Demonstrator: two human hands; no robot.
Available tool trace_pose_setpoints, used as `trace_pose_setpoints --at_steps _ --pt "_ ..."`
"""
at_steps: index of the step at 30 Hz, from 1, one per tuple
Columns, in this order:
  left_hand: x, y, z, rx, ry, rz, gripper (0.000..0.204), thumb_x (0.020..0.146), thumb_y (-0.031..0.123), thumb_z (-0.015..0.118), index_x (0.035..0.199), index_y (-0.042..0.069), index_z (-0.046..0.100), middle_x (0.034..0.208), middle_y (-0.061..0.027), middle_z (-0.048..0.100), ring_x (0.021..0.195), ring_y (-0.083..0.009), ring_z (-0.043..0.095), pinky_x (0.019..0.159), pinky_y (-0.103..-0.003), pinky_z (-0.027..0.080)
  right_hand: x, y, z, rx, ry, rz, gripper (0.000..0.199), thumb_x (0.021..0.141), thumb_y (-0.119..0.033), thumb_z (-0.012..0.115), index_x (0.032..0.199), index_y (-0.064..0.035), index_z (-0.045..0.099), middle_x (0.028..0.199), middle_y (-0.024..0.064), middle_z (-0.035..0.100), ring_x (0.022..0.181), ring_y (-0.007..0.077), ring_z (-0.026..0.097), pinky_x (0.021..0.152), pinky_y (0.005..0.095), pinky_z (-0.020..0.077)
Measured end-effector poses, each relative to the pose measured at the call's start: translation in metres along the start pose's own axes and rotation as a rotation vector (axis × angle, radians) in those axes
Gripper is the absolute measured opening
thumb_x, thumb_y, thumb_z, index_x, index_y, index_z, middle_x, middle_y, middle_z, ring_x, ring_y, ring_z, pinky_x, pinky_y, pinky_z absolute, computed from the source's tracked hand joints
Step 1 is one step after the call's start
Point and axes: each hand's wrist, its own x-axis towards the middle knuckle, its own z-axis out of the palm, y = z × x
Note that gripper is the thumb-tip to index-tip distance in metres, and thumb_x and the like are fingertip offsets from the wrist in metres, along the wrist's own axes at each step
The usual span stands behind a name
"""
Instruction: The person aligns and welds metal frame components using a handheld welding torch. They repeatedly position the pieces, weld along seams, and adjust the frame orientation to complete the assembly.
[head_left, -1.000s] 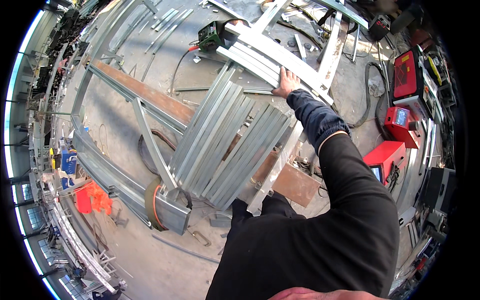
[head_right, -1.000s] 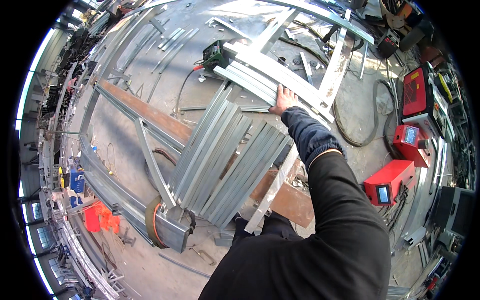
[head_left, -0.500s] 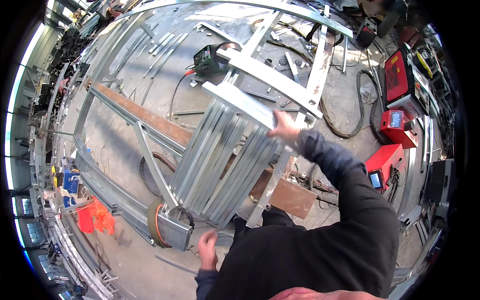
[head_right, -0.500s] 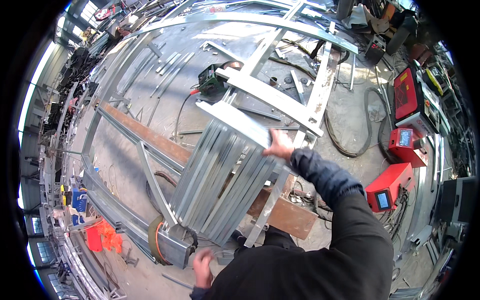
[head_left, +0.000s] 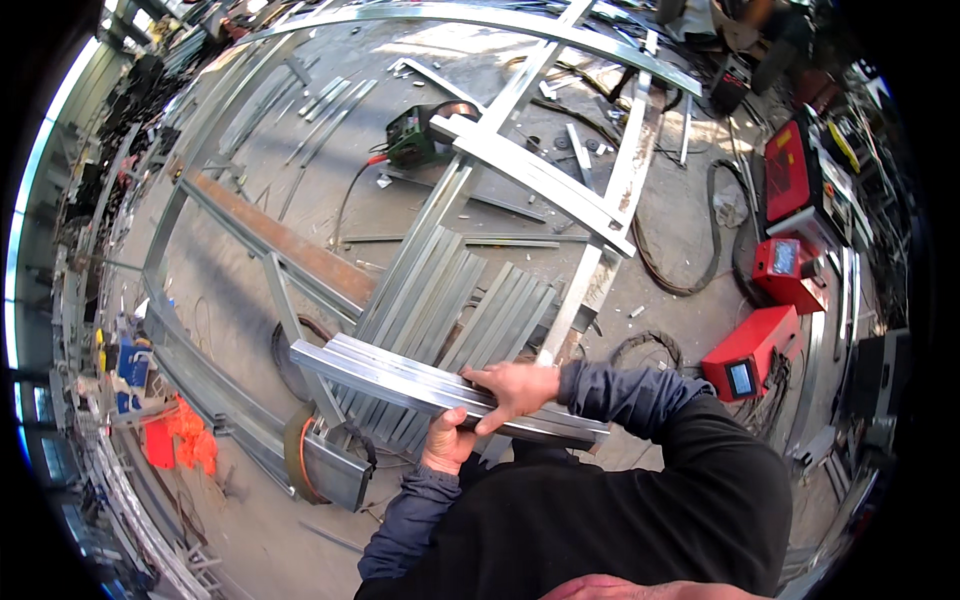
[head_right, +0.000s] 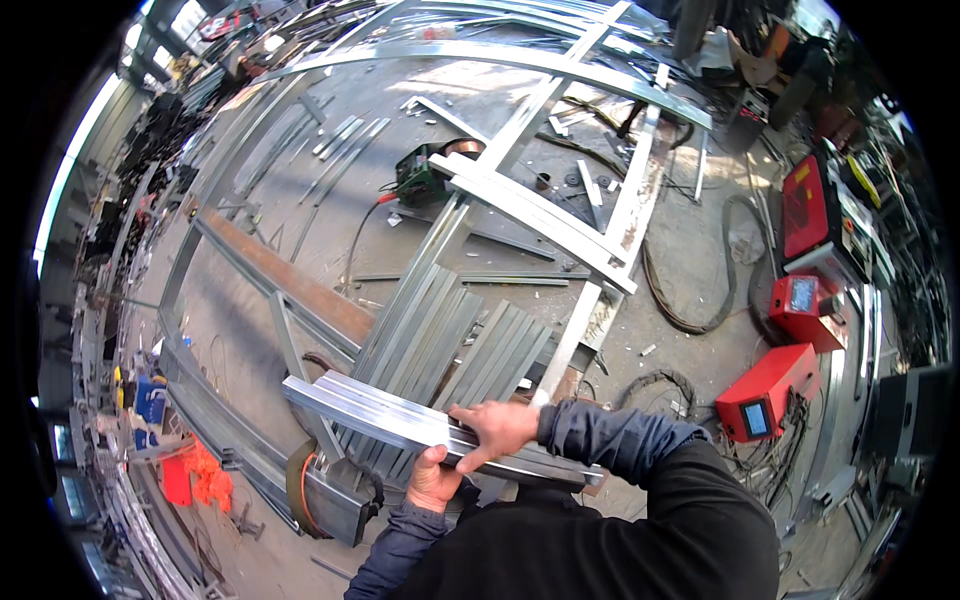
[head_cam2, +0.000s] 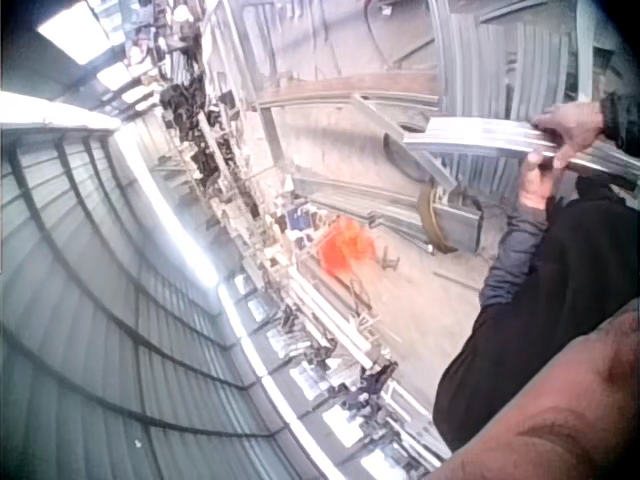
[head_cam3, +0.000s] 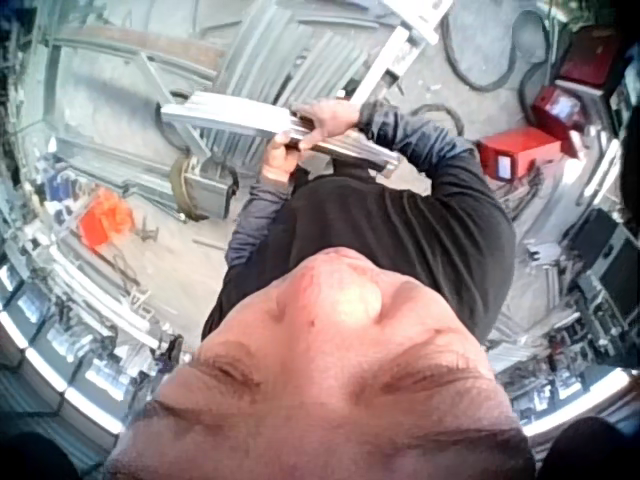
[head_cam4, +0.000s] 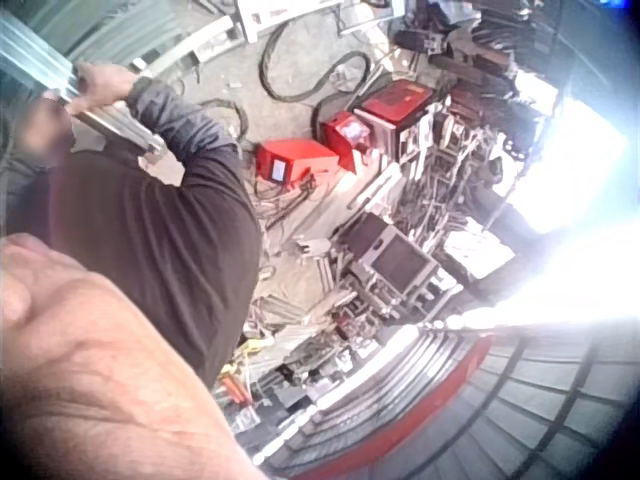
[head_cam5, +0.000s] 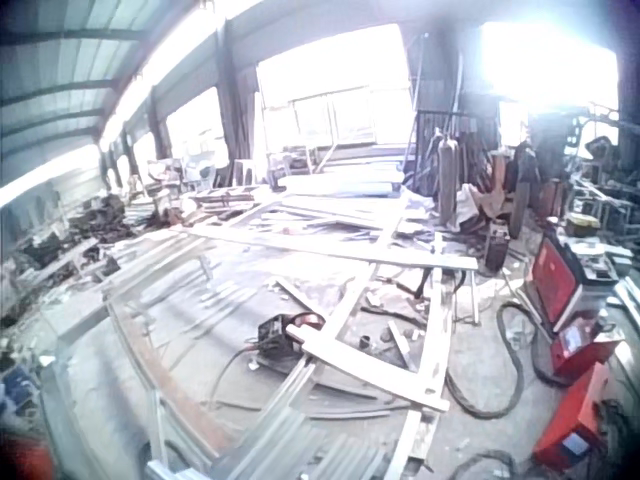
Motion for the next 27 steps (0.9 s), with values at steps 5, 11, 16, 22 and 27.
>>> trace_pose_setpoints --at_steps 5,11,16,22,27 --pt "-0.036 0.003 -0.006 -0.040 0.133 0.216 0.080 0.077 0.021 0.092 0.148 0.010 0.056 0.146 -0.0091 0.061 0.148 -0.0347 0.054 0.129 -0.054 0.041 0.065 0.119 -0.169 -0.317 0.785 0.041 0.106 0.083 -0.064 0.090 0.156 0.0052 0.056 0.155 0.0291 0.061 0.143 0.0440 0.060 0.121 0.0510 0.0484" --pt "-0.103 0.015 -0.018 0.016 0.302 0.386 0.078 0.081 0.023 0.093 0.148 0.010 0.055 0.147 -0.0082 0.060 0.150 -0.0370 0.053 0.131 -0.056 0.040 0.070 0.278 -0.280 -0.465 0.790 0.674 0.150 0.064 -0.055 0.104 0.176 -0.0006 0.021 0.175 0.0332 0.033 0.164 0.0455 0.035 0.136 0.0476 0.0309" --pt "-0.146 0.007 -0.028 -0.049 0.394 0.471 0.073 0.084 0.019 0.091 0.147 0.010 0.056 0.146 -0.0085 0.061 0.149 -0.0374 0.054 0.130 -0.056 0.042 0.072 0.291 -0.279 -0.460 0.797 0.752 0.146 0.063 -0.033 0.102 0.177 -0.0111 0.013 0.159 0.0268 0.055 0.147 0.0467 0.055 0.122 0.0537 0.0485" --pt "-0.181 -0.005 -0.034 -0.153 0.460 0.556 0.068 0.084 0.018 0.089 0.144 0.010 0.059 0.144 -0.0082 0.061 0.149 -0.0361 0.053 0.130 -0.056 0.042 0.075 0.285 -0.273 -0.477 0.799 0.784 0.131 0.066 -0.024 0.097 0.174 -0.0181 0.025 0.155 0.0245 0.057 0.146 0.0473 0.055 0.122 0.0560 0.0466" --pt "-0.208 -0.008 -0.035 -0.206 0.499 0.593 0.068 0.084 0.018 0.088 0.144 0.007 0.058 0.144 -0.0085 0.061 0.149 -0.0361 0.052 0.132 -0.054 0.040 0.038 0.285 -0.258 0.173 0.764 0.329 0.083 0.068 -0.018 0.088 0.140 0.0070 0.057 0.117 0.0184 0.072 0.105 0.0329 0.071 0.096 0.0442 0.0567"
